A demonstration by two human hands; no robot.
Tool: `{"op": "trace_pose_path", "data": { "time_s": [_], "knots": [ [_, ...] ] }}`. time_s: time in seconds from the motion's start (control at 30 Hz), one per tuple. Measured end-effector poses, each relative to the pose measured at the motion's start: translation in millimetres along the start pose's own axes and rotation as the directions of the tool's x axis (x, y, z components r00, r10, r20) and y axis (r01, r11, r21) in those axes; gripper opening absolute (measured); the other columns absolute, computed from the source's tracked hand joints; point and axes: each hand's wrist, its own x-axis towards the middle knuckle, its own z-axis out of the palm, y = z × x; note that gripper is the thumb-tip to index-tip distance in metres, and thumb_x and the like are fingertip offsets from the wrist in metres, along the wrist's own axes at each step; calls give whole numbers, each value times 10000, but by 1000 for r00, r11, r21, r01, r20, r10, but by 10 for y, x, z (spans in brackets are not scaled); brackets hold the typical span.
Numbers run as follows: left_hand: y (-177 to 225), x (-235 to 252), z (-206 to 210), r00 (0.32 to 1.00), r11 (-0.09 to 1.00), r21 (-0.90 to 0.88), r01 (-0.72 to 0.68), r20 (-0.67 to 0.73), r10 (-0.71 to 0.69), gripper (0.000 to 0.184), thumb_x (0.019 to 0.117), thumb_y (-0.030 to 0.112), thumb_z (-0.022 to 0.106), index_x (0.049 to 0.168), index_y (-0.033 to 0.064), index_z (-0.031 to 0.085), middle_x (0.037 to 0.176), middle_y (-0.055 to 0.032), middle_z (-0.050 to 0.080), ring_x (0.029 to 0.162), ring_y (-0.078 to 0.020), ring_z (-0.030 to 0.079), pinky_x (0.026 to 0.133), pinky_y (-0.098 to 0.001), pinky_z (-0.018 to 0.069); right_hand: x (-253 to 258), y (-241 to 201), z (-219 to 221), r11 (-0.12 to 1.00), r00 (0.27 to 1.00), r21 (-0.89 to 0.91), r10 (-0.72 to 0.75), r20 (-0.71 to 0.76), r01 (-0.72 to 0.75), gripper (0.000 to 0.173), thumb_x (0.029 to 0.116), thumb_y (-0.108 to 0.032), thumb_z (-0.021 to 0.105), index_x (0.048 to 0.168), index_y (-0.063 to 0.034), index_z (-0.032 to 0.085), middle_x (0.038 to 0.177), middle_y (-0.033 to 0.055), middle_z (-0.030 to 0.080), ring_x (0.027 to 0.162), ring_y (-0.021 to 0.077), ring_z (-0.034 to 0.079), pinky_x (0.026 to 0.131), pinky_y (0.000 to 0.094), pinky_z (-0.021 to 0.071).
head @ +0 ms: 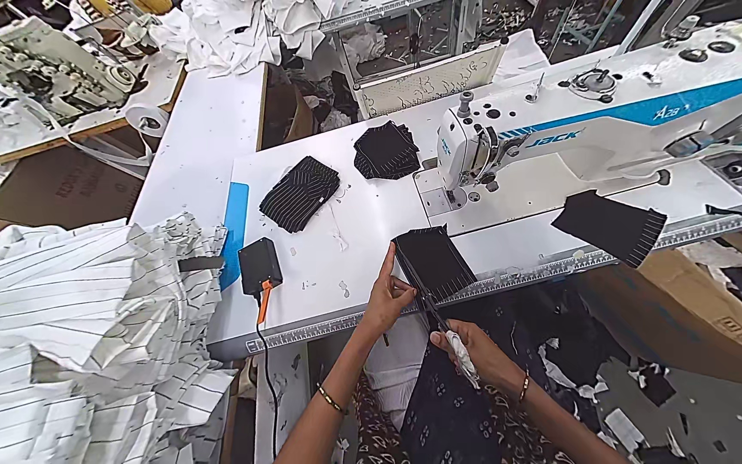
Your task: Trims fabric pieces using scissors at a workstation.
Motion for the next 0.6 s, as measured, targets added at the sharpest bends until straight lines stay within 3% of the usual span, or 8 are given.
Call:
{"op": "trace_pose_path", "data": {
  "time_s": [0.07,0.17,0.3,0.4,0.47,0.6],
  "knots": [
    [-3,-1,-7,1000,1000,12,-1,8,1,1023,879,-35,681,1619,17,-24,952,-91,689,618,-49,638,628,-208,557,10,36,-3,999,999,-22,-25,-26,24,362,970,-453,676,837,-138,554,585,-74,488,489,31,486,496,207,421],
    [-13,2,-12,1000,1000,-2,-6,9,6,1029,871,-49,682,1620,18,-21,1206,-158,641,640,-39,646,640,-202,565,9,58,3,999,998,4,-34,-44,34,353,968,-433,689,825,-139,555,577,-73,496,479,31,490,487,205,424],
    [-13,-9,-7,999,1000,2,-26,37,26,1028,875,-66,671,1619,15,-34,1529,-209,418,689,-10,654,664,-182,566,56,-20,12,999,998,31,-28,-55,30,353,977,-437,673,837,-135,554,588,-68,508,489,33,501,497,202,432],
    [-14,-33,11,999,999,31,-26,45,25,1025,870,-57,674,1616,6,-27,1450,-206,488,688,-20,656,667,-191,569,117,-89,-11,1000,999,-17,-16,-50,15,374,980,-462,661,856,-128,546,610,-62,496,509,41,496,517,216,432],
    [-13,-47,-3,997,999,27,-29,67,28,1032,878,-62,673,1618,15,-43,1595,-214,325,723,-12,667,694,-190,577,140,-110,-43,998,998,-69,-13,-57,9,386,970,-469,674,843,-126,550,602,-63,485,504,42,478,515,224,414],
    [0,-55,4,997,999,24,-28,68,26,1026,875,-66,678,1621,17,-22,1637,-206,253,726,-1,668,692,-185,577,117,-90,-78,998,998,-66,-23,-65,19,365,962,-423,704,813,-125,554,577,-62,495,478,39,479,492,217,414]
  ]
}}
